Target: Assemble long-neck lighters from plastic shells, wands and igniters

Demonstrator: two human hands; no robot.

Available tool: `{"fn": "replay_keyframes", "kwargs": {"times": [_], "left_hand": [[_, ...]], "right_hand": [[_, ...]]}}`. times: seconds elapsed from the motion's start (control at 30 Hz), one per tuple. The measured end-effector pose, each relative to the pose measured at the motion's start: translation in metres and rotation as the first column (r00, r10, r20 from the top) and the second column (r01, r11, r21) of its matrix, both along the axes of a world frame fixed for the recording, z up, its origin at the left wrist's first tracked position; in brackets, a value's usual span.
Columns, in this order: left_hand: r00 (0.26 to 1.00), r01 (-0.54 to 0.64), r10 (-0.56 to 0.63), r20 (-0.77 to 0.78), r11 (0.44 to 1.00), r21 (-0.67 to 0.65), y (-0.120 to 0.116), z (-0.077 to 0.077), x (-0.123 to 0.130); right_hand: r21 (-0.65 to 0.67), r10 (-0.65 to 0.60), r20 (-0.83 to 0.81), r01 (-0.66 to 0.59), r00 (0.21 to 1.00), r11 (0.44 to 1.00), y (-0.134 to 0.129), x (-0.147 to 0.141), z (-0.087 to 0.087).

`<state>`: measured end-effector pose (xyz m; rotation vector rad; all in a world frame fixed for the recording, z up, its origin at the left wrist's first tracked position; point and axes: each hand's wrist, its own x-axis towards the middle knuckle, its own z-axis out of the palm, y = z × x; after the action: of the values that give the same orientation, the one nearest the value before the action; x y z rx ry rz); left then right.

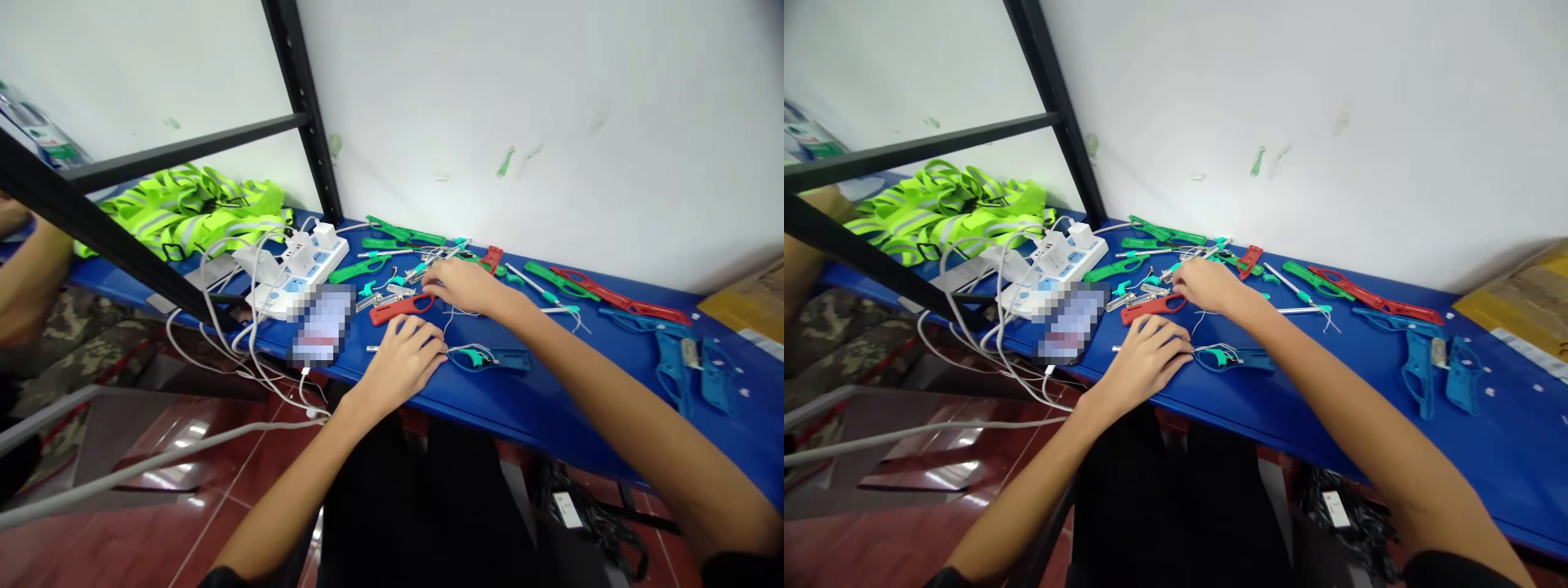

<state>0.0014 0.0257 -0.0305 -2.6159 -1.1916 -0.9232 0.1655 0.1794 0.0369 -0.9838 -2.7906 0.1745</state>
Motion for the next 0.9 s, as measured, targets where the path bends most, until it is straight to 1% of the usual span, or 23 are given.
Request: {"fn": "replay_keyframes", "kwargs": {"times": [0.13,0.2,0.27,0.4,0.47,0.53,0.57,0.63,0.7,0.73,0.8,0.87,0.9], "left_hand": [[0.999,0.003,0.001,0.041,0.996,-0.094,-0.001,0.001,0.0],[0.999,0.002,0.005,0.046,0.99,-0.138,-0.002,0.003,0.001],[0.998,-0.005,0.014,0.055,0.986,-0.166,-0.004,0.005,0.001],[0.993,-0.008,0.029,0.114,0.984,-0.181,-0.006,0.008,0.001],[0.984,-0.013,0.044,0.17,0.984,-0.18,-0.007,0.008,-0.001],[0.972,-0.024,0.064,0.225,0.984,-0.177,-0.009,0.008,-0.003],[0.966,-0.027,0.07,0.247,0.984,-0.175,-0.009,0.008,-0.003],[0.959,-0.014,0.063,0.278,0.984,-0.176,-0.009,0.008,-0.003],[0.952,0.026,0.034,0.305,0.982,-0.189,-0.007,0.01,0.0],[0.95,0.05,0.018,0.31,0.977,-0.208,-0.004,0.012,0.004],[0.957,0.086,-0.009,0.289,0.963,-0.256,0.003,0.017,0.013],[0.978,0.102,-0.038,0.205,0.945,-0.312,0.011,0.024,0.024],[0.988,0.106,-0.059,0.143,0.934,-0.341,0.016,0.027,0.03]], "right_hand": [[-0.037,0.014,-0.002,-0.015,1.0,0.999,0.006,0.032,0.008],[-0.054,0.024,-0.003,-0.024,1.0,0.998,0.009,0.033,0.009],[-0.058,0.028,0.0,-0.028,1.0,0.998,0.011,0.019,0.006],[-0.054,0.017,0.06,-0.014,0.998,0.998,0.012,-0.033,-0.006],[-0.046,0.008,0.104,-0.004,0.995,0.999,0.008,-0.053,-0.007],[-0.035,0.009,0.13,-0.004,0.991,0.999,0.002,-0.057,0.0],[-0.026,0.012,0.13,-0.009,0.991,1.0,-0.003,-0.052,0.005],[-0.001,0.018,0.107,-0.018,0.994,1.0,-0.015,-0.029,0.016],[0.04,0.013,0.052,-0.015,0.999,0.999,-0.031,0.01,0.022],[0.066,0.014,0.013,-0.014,1.0,0.998,-0.04,0.032,0.022],[0.143,0.021,-0.148,0.0,0.989,0.99,-0.059,0.079,0.013],[0.119,0.007,-0.3,0.031,0.954,0.992,-0.074,0.119,-0.002],[0.065,-0.007,-0.376,0.034,0.927,0.997,-0.08,0.135,-0.01]]}}
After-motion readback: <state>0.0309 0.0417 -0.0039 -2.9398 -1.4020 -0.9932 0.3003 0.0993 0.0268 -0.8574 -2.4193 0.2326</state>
